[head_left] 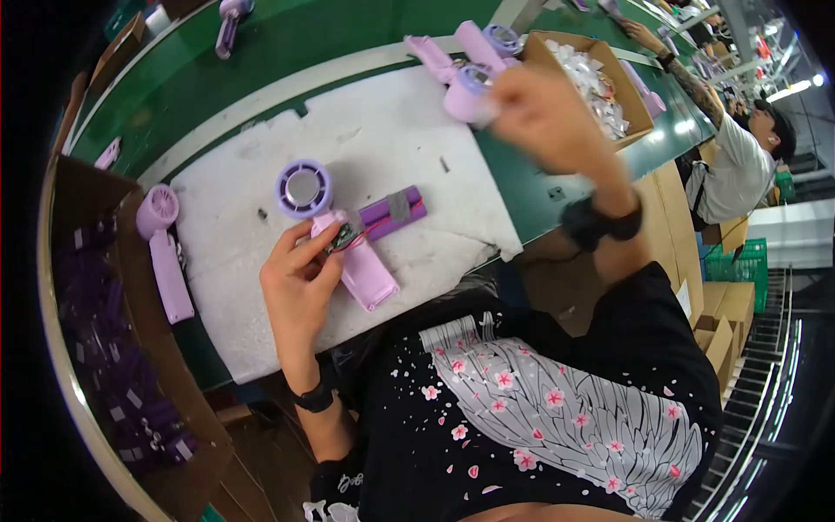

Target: The person picks up a battery and a circuit board, connects them, and tests the board before placing them into a fan housing. They then add a second battery to the housing and set the assembly aside before repeating the process.

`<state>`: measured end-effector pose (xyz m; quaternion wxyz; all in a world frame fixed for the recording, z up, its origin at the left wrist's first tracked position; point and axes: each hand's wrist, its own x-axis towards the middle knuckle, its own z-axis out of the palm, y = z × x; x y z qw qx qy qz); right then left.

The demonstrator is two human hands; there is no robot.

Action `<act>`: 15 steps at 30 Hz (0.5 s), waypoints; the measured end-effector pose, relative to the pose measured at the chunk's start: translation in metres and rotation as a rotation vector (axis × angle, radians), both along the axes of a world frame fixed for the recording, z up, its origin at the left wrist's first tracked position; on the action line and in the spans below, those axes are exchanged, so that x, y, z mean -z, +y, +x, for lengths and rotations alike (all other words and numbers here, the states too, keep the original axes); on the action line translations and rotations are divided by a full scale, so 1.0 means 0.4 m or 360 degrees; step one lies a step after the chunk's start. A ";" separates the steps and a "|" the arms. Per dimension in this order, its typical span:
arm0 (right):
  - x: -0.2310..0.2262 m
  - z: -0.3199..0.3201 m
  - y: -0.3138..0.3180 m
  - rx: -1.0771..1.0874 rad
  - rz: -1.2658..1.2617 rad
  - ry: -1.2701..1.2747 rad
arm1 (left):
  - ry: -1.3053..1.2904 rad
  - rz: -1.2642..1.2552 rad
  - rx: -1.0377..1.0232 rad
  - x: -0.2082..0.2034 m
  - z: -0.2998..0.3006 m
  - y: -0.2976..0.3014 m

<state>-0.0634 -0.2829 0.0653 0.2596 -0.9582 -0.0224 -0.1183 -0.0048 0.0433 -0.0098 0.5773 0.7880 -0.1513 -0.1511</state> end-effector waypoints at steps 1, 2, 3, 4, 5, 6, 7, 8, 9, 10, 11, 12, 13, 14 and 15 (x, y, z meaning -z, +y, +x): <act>0.002 -0.013 -0.091 0.0412 0.0028 -0.0074 | -0.0075 0.0023 0.0024 -0.002 0.000 -0.004; -0.019 -0.036 -0.157 0.0842 -0.0152 -0.0198 | -0.0141 0.0060 0.0028 0.000 -0.002 -0.007; -0.061 -0.076 -0.270 0.1022 -0.0152 0.0108 | -0.0216 0.0076 0.0076 -0.008 0.002 -0.019; -0.072 -0.104 -0.343 0.1326 -0.0739 0.0446 | -0.0187 0.0095 0.0056 -0.010 0.002 -0.032; -0.066 -0.143 -0.388 0.1349 -0.0825 0.0556 | -0.0176 0.0055 0.0089 -0.021 0.002 -0.043; -0.060 -0.157 -0.407 0.1356 -0.0913 0.0649 | -0.0174 0.0015 0.0103 -0.034 -0.002 -0.051; -0.064 -0.142 -0.353 0.1310 -0.0908 0.0658 | -0.0159 0.0035 0.0065 -0.036 -0.005 -0.053; -0.077 -0.115 -0.249 0.1087 -0.0578 0.0441 | -0.0173 0.0039 0.0046 -0.039 -0.012 -0.049; -0.065 -0.084 -0.158 0.0886 -0.0255 0.0255 | -0.0166 0.0034 0.0054 -0.023 -0.004 -0.056; -0.017 -0.056 -0.079 0.0491 0.0028 0.0186 | -0.0180 0.0039 0.0036 -0.012 -0.008 -0.051; 0.015 -0.035 -0.002 0.0109 0.0297 0.0112 | -0.0171 0.0046 0.0007 -0.014 -0.012 -0.048; 0.037 -0.017 0.072 -0.0196 0.0230 0.0043 | -0.0202 0.0035 0.0005 -0.008 -0.010 -0.051; 0.051 0.001 0.128 -0.0505 0.0167 -0.0029 | -0.0235 0.0028 -0.0001 -0.011 -0.008 -0.054; 0.074 0.019 0.156 -0.0515 0.0164 -0.0025 | -0.0269 0.0017 -0.0003 -0.014 -0.006 -0.060; 0.108 0.039 0.177 -0.0633 0.0103 -0.0061 | -0.0264 0.0024 -0.0023 -0.012 -0.006 -0.061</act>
